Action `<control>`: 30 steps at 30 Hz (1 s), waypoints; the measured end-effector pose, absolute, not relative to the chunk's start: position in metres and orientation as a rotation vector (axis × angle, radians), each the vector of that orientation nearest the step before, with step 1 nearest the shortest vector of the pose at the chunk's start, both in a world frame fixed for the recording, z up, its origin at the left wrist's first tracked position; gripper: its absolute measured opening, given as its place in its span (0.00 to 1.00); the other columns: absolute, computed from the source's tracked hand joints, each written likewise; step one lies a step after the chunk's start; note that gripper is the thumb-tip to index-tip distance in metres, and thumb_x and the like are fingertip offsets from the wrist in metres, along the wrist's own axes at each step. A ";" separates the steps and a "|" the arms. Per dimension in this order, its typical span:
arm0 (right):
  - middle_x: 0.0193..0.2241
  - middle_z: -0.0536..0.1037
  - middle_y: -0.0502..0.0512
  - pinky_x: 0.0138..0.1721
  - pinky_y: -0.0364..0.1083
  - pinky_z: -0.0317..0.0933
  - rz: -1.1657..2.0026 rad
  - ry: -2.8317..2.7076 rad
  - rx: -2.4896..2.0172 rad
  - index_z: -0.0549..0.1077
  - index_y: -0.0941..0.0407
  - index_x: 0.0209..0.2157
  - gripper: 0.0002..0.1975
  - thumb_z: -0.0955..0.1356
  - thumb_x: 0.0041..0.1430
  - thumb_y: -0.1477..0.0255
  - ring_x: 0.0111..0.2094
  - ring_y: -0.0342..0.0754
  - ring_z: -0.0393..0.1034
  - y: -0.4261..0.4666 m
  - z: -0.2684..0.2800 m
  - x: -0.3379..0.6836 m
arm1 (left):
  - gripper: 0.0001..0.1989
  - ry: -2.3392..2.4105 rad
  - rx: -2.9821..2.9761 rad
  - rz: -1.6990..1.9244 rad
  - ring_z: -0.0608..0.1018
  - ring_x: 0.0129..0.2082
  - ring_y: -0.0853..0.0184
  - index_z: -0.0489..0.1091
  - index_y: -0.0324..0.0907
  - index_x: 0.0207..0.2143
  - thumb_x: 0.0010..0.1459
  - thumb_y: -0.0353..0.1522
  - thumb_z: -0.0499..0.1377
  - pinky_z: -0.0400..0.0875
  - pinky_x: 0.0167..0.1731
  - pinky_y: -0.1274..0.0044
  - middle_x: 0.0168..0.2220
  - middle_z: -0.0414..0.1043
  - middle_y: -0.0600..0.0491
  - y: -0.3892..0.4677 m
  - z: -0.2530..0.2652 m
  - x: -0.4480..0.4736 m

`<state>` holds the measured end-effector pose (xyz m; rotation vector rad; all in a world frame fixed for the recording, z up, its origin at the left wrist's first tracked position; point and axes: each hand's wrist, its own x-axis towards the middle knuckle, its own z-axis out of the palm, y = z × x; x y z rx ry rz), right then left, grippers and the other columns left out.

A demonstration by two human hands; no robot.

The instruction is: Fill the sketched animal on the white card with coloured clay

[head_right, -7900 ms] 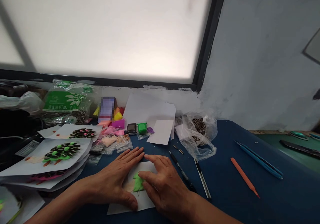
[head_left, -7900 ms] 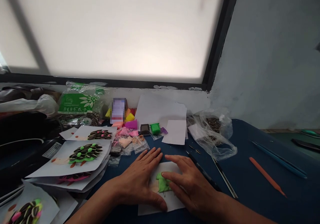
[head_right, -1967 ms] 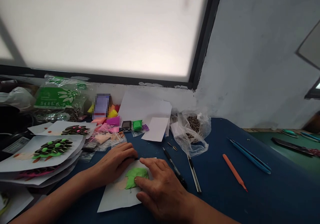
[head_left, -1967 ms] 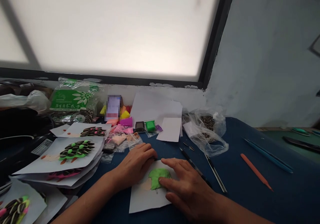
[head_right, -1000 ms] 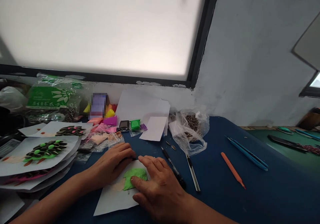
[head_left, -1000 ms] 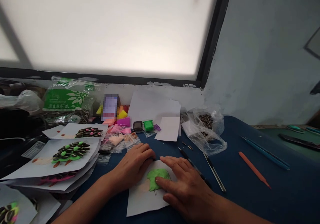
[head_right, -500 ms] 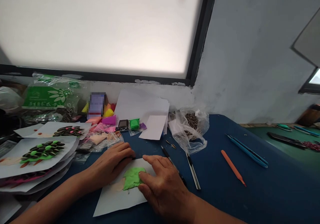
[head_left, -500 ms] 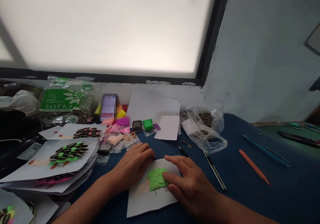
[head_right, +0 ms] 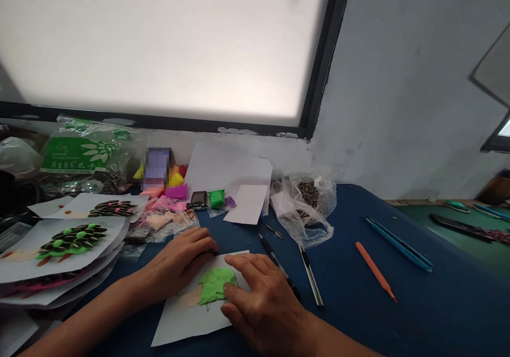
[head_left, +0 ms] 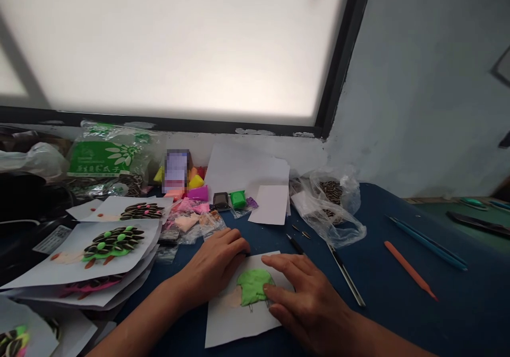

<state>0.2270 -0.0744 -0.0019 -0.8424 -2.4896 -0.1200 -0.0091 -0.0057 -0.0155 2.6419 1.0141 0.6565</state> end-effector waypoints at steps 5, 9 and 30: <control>0.58 0.69 0.66 0.53 0.59 0.63 -0.088 -2.558 -0.825 0.75 0.56 0.44 0.15 0.60 0.71 0.65 0.55 0.60 0.66 -0.074 -0.002 0.228 | 0.11 1.012 2.630 0.656 0.69 0.37 0.62 0.69 0.42 0.39 0.70 0.29 0.48 0.63 0.36 0.71 0.36 0.68 0.51 -0.006 -0.015 -0.009; 0.60 0.67 0.66 0.54 0.60 0.62 -0.070 -2.597 -0.830 0.75 0.56 0.44 0.17 0.59 0.72 0.63 0.57 0.60 0.65 -0.074 0.000 0.229 | 0.11 1.018 2.638 0.657 0.69 0.37 0.62 0.69 0.42 0.39 0.70 0.29 0.48 0.63 0.37 0.71 0.36 0.68 0.51 -0.006 -0.016 -0.009; 0.62 0.64 0.66 0.58 0.59 0.58 -0.087 -2.652 -0.851 0.75 0.54 0.48 0.18 0.60 0.70 0.59 0.61 0.61 0.60 -0.077 0.003 0.227 | 0.10 1.003 2.658 0.721 0.70 0.36 0.63 0.69 0.43 0.38 0.69 0.29 0.48 0.63 0.35 0.73 0.35 0.68 0.52 -0.006 -0.018 -0.010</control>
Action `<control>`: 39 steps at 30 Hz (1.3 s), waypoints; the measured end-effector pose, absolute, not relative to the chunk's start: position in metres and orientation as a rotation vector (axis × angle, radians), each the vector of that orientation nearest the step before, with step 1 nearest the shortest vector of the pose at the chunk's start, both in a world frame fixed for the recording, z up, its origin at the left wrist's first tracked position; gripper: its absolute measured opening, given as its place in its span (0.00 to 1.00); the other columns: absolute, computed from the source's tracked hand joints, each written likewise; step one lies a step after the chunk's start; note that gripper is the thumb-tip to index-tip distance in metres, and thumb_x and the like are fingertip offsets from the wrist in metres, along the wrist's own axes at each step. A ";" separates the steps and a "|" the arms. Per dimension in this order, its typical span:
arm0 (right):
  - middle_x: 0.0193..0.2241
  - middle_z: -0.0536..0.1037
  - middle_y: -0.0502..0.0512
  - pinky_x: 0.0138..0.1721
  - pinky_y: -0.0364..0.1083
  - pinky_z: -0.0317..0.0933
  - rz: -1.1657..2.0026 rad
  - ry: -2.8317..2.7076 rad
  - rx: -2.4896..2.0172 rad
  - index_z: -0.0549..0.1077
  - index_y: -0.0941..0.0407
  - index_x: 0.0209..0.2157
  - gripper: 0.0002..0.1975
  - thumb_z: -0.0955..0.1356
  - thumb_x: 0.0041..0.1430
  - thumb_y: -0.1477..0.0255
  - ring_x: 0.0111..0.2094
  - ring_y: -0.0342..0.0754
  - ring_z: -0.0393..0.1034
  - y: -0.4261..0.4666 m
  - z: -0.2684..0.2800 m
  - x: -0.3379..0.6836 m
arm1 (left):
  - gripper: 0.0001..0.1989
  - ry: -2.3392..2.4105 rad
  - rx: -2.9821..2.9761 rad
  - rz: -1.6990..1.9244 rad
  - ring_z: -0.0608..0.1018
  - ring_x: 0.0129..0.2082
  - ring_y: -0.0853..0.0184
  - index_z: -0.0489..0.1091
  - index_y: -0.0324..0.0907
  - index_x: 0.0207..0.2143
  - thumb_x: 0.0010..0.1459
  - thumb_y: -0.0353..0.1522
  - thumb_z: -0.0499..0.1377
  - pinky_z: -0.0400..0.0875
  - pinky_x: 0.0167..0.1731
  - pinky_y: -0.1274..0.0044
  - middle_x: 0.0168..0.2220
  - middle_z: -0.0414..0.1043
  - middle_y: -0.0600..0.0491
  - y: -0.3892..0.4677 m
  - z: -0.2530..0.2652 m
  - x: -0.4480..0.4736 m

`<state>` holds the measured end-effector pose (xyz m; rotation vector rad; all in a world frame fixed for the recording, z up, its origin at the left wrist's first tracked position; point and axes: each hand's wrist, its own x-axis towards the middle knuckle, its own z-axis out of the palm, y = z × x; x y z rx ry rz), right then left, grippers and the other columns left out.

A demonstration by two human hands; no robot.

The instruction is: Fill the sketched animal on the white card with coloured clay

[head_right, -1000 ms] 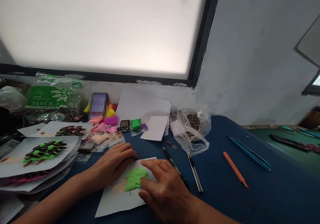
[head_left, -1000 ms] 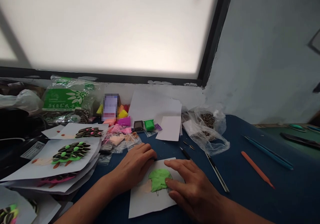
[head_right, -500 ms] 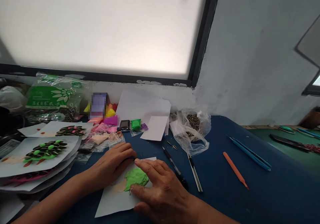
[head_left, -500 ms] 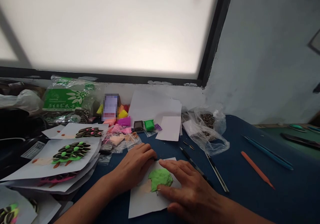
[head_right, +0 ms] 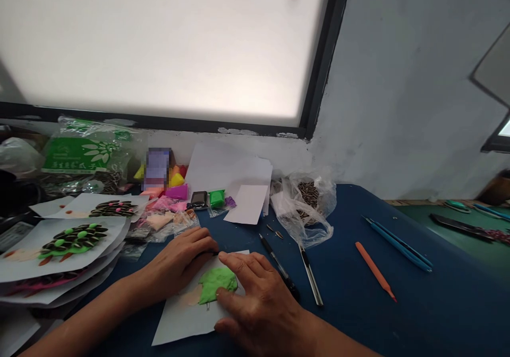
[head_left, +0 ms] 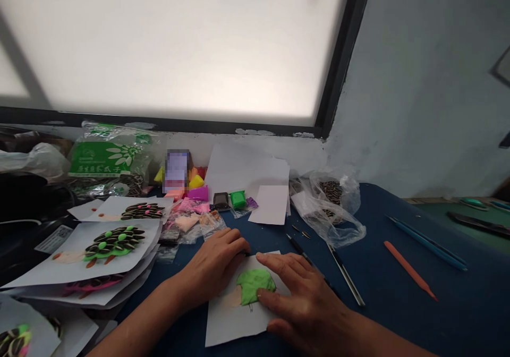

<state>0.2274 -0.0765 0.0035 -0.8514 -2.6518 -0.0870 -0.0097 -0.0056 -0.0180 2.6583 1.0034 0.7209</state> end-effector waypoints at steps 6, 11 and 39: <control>0.59 0.68 0.68 0.52 0.60 0.63 -0.087 -2.521 -0.896 0.75 0.56 0.46 0.16 0.61 0.70 0.62 0.57 0.62 0.66 -0.076 -0.003 0.231 | 0.10 1.022 2.657 0.687 0.70 0.36 0.63 0.69 0.43 0.38 0.69 0.29 0.49 0.63 0.36 0.72 0.35 0.69 0.51 -0.006 -0.016 -0.009; 0.58 0.69 0.68 0.50 0.61 0.64 -0.121 -2.519 -0.876 0.75 0.56 0.45 0.15 0.60 0.70 0.64 0.55 0.62 0.67 -0.075 -0.003 0.229 | 0.11 1.015 2.667 0.681 0.70 0.36 0.63 0.69 0.43 0.39 0.69 0.29 0.48 0.64 0.36 0.72 0.35 0.68 0.51 -0.006 -0.016 -0.009; 0.53 0.75 0.65 0.47 0.55 0.67 -0.187 -2.436 -0.880 0.77 0.57 0.41 0.13 0.62 0.69 0.68 0.50 0.57 0.71 -0.076 -0.004 0.227 | 0.10 1.004 2.677 0.741 0.70 0.35 0.64 0.69 0.43 0.38 0.68 0.28 0.48 0.64 0.35 0.73 0.35 0.69 0.52 -0.006 -0.018 -0.009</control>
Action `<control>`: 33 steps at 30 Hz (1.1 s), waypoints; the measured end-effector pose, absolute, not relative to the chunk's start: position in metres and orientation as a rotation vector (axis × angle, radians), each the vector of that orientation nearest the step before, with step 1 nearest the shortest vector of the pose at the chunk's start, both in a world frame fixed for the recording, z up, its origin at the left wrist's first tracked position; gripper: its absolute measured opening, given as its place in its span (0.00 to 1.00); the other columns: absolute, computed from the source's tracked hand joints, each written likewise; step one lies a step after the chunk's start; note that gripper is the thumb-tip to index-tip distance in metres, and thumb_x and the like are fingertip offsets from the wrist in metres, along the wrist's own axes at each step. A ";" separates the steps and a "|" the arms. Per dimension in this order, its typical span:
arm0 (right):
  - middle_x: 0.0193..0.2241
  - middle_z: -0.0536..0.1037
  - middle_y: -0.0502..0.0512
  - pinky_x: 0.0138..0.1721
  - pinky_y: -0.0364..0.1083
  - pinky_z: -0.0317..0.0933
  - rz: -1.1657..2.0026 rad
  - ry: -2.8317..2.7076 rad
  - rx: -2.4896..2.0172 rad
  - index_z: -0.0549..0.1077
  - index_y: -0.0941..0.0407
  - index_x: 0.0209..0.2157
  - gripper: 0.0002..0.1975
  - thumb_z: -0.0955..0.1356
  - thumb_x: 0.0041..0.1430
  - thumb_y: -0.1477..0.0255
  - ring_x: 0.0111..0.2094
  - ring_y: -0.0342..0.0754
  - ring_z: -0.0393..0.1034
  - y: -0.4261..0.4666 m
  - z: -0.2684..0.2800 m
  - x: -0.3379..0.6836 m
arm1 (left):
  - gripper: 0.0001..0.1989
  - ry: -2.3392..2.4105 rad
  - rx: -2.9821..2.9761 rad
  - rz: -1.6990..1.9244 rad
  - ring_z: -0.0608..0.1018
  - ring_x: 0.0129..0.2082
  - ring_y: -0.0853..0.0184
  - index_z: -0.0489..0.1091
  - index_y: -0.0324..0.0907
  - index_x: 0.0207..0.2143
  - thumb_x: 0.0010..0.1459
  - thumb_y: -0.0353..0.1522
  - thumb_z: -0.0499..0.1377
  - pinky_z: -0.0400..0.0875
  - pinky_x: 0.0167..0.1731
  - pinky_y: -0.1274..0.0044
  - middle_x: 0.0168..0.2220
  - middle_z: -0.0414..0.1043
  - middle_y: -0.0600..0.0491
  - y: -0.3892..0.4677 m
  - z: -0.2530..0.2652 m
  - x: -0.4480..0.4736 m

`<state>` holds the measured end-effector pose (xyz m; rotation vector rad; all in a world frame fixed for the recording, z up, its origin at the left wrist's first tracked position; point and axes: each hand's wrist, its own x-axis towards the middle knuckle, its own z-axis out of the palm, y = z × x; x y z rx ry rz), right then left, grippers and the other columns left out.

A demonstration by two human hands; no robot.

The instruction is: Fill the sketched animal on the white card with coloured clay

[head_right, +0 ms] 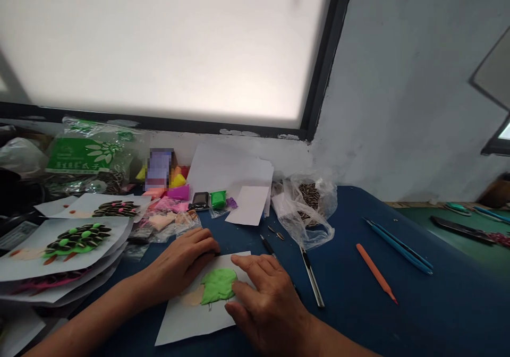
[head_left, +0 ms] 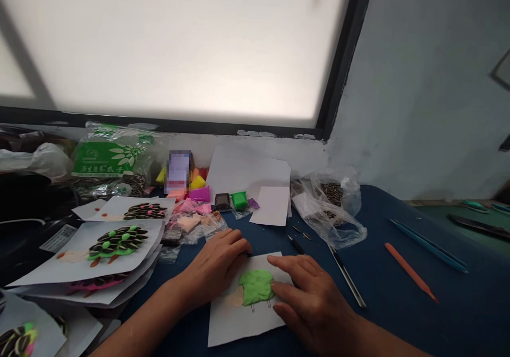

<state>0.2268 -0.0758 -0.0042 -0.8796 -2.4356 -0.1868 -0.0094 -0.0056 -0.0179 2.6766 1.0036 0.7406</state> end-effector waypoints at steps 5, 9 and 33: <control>0.55 0.73 0.68 0.48 0.58 0.67 -0.166 -2.450 -0.901 0.76 0.58 0.47 0.15 0.61 0.69 0.67 0.52 0.60 0.70 -0.076 -0.003 0.227 | 0.10 1.016 2.664 0.737 0.70 0.36 0.63 0.69 0.44 0.37 0.68 0.27 0.49 0.64 0.35 0.73 0.35 0.69 0.52 -0.006 -0.019 -0.009; 0.54 0.74 0.66 0.48 0.58 0.67 -0.134 -2.454 -0.908 0.76 0.57 0.45 0.13 0.62 0.69 0.68 0.51 0.60 0.71 -0.076 -0.003 0.227 | 0.10 1.024 2.654 0.719 0.70 0.36 0.63 0.69 0.43 0.37 0.68 0.27 0.48 0.64 0.35 0.73 0.35 0.68 0.52 -0.007 -0.017 -0.008; 0.54 0.73 0.68 0.48 0.57 0.68 -0.054 -2.379 -0.995 0.75 0.58 0.48 0.22 0.60 0.55 0.85 0.52 0.58 0.70 -0.068 -0.020 0.235 | 0.12 1.010 2.626 0.731 0.69 0.35 0.63 0.69 0.43 0.37 0.69 0.28 0.46 0.62 0.34 0.73 0.35 0.68 0.51 -0.008 -0.018 -0.007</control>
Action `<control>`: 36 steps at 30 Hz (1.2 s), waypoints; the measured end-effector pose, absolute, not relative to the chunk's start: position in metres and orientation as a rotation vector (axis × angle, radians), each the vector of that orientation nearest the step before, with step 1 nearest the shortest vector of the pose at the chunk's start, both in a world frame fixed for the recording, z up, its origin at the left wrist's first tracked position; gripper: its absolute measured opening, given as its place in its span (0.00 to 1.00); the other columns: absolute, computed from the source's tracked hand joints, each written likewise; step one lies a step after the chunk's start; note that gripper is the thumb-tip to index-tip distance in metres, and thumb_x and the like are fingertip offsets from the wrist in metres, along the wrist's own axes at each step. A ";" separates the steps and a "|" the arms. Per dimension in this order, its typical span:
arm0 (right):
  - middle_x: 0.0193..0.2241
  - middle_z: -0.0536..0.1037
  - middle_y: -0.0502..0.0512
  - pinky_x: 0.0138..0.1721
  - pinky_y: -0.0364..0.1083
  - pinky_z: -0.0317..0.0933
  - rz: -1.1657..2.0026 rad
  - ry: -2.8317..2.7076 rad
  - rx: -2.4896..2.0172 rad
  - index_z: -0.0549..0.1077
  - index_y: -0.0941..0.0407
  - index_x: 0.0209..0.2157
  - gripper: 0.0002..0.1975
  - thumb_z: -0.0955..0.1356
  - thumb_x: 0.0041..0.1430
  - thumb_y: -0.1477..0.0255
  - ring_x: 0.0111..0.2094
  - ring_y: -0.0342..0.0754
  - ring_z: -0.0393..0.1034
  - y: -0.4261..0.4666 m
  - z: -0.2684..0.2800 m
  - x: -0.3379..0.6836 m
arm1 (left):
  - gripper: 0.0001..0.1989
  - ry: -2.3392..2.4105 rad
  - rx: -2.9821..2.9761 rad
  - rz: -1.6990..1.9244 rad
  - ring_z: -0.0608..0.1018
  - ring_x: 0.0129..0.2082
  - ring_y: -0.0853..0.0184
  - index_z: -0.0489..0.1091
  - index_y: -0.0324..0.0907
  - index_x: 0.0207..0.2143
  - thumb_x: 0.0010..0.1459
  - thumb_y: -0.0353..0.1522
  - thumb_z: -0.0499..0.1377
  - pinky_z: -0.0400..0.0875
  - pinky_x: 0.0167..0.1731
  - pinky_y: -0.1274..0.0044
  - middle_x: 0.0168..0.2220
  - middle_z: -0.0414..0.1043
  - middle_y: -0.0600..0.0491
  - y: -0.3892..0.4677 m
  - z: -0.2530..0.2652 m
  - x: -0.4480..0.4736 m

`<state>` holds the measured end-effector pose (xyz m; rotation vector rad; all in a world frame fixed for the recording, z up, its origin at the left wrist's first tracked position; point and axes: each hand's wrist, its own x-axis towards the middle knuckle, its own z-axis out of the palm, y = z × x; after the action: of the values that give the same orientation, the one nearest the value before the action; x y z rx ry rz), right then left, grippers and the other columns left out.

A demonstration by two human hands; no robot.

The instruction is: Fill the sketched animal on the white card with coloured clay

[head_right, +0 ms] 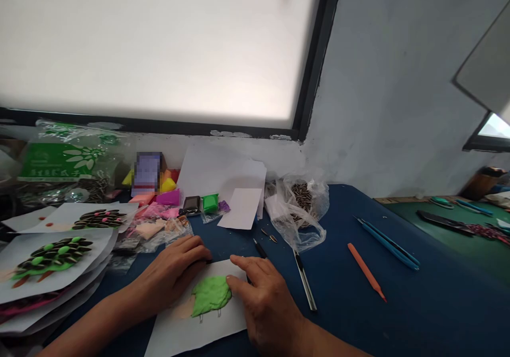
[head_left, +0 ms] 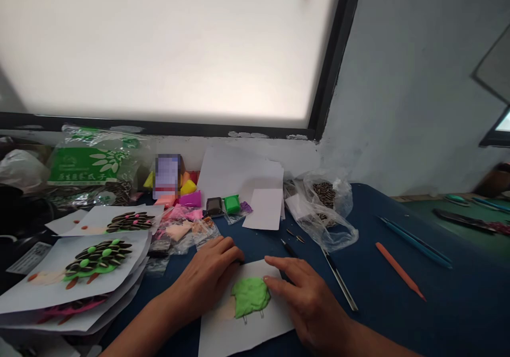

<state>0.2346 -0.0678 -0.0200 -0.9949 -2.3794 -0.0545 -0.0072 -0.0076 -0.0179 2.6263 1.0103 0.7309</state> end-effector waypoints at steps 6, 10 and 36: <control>0.59 0.67 0.70 0.52 0.63 0.64 0.040 -2.448 -0.975 0.73 0.56 0.51 0.21 0.62 0.56 0.78 0.57 0.64 0.65 -0.069 -0.012 0.233 | 0.12 1.017 2.620 0.711 0.70 0.35 0.62 0.69 0.43 0.38 0.69 0.28 0.46 0.63 0.35 0.73 0.35 0.68 0.51 -0.008 -0.017 -0.007; 0.60 0.66 0.70 0.53 0.63 0.62 0.061 -2.504 -1.008 0.74 0.55 0.50 0.16 0.63 0.64 0.68 0.58 0.64 0.64 -0.070 -0.006 0.231 | 0.12 1.033 2.612 0.730 0.70 0.35 0.62 0.69 0.44 0.38 0.69 0.29 0.46 0.63 0.35 0.73 0.34 0.68 0.51 -0.009 -0.020 -0.007; 0.60 0.67 0.70 0.54 0.59 0.63 0.041 -2.409 -1.049 0.72 0.59 0.52 0.20 0.58 0.69 0.64 0.59 0.62 0.64 -0.064 -0.025 0.234 | 0.13 1.033 2.579 0.683 0.69 0.35 0.62 0.69 0.43 0.41 0.69 0.28 0.45 0.64 0.35 0.71 0.35 0.68 0.50 -0.009 -0.020 -0.008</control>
<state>0.2337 -0.0638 -0.0250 -1.0494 -2.4090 0.0413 -0.0075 -0.0087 -0.0197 2.5790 1.0333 0.6833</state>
